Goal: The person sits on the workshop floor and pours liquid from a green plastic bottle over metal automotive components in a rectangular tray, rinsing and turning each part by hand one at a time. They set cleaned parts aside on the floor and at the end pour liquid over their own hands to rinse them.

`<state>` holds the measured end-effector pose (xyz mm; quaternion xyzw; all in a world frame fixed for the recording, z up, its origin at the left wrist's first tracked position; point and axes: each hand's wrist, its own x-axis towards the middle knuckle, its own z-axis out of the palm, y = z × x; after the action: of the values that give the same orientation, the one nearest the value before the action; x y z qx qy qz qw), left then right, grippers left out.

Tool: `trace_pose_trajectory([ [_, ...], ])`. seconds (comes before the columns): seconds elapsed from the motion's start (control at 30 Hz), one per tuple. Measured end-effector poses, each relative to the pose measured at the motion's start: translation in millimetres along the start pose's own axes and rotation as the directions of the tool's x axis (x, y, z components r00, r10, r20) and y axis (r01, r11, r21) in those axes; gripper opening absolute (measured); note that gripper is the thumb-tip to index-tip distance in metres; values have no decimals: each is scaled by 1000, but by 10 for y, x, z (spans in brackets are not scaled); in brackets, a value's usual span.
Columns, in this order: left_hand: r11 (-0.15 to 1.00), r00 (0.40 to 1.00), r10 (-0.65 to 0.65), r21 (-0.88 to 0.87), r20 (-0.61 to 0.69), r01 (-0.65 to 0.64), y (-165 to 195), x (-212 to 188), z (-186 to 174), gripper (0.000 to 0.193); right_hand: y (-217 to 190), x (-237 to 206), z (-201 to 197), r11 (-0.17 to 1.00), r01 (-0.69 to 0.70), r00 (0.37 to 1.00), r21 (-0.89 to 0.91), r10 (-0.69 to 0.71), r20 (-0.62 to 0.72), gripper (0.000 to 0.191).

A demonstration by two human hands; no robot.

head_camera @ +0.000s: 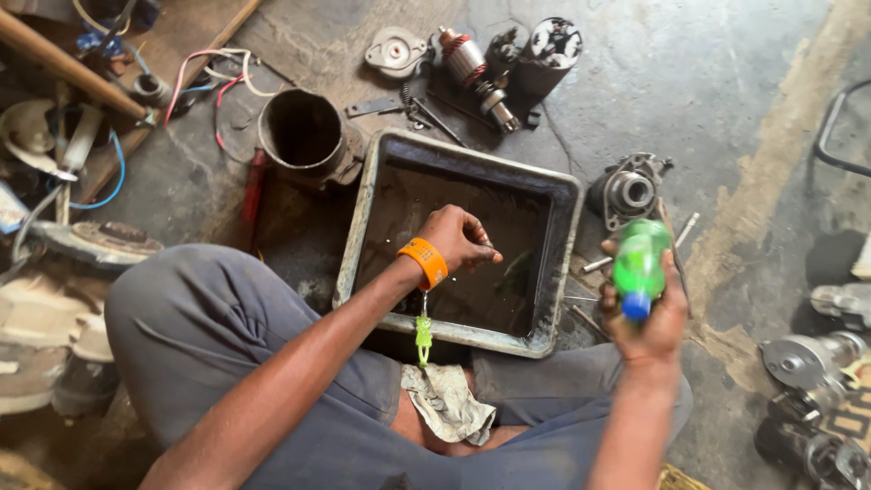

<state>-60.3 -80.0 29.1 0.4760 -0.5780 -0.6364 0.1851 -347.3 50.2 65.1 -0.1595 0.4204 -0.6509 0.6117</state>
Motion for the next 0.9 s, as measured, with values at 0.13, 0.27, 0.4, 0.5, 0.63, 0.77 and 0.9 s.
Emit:
trace_pose_trajectory([
  [0.13,999,999,41,-23,-32,-42,40,14,33,19,-530,32,44,629,-329,944,-704,240,-226,46],
  [0.27,996,998,55,-67,-29,-57,56,11,38,21,-893,374,161,-322,-286,860,-903,329,-390,60],
  [0.4,999,999,38,-14,-16,-38,69,10,11,25,-815,880,297,-744,-60,828,-666,336,-450,66],
  [0.5,996,998,52,-69,-25,-53,75,6,-8,21,-697,1177,398,-826,-65,810,-560,284,-512,78],
  [0.63,995,996,80,-56,-32,-81,84,17,-19,18,-592,1346,565,-884,-75,855,-462,182,-486,72],
  [0.77,996,998,60,-67,-26,-62,77,39,-8,13,-537,1337,737,-895,-106,856,-434,140,-498,75],
  [0.9,990,995,100,-102,-21,-101,45,65,-5,11,-517,1227,863,-896,-90,875,-436,137,-464,78],
])
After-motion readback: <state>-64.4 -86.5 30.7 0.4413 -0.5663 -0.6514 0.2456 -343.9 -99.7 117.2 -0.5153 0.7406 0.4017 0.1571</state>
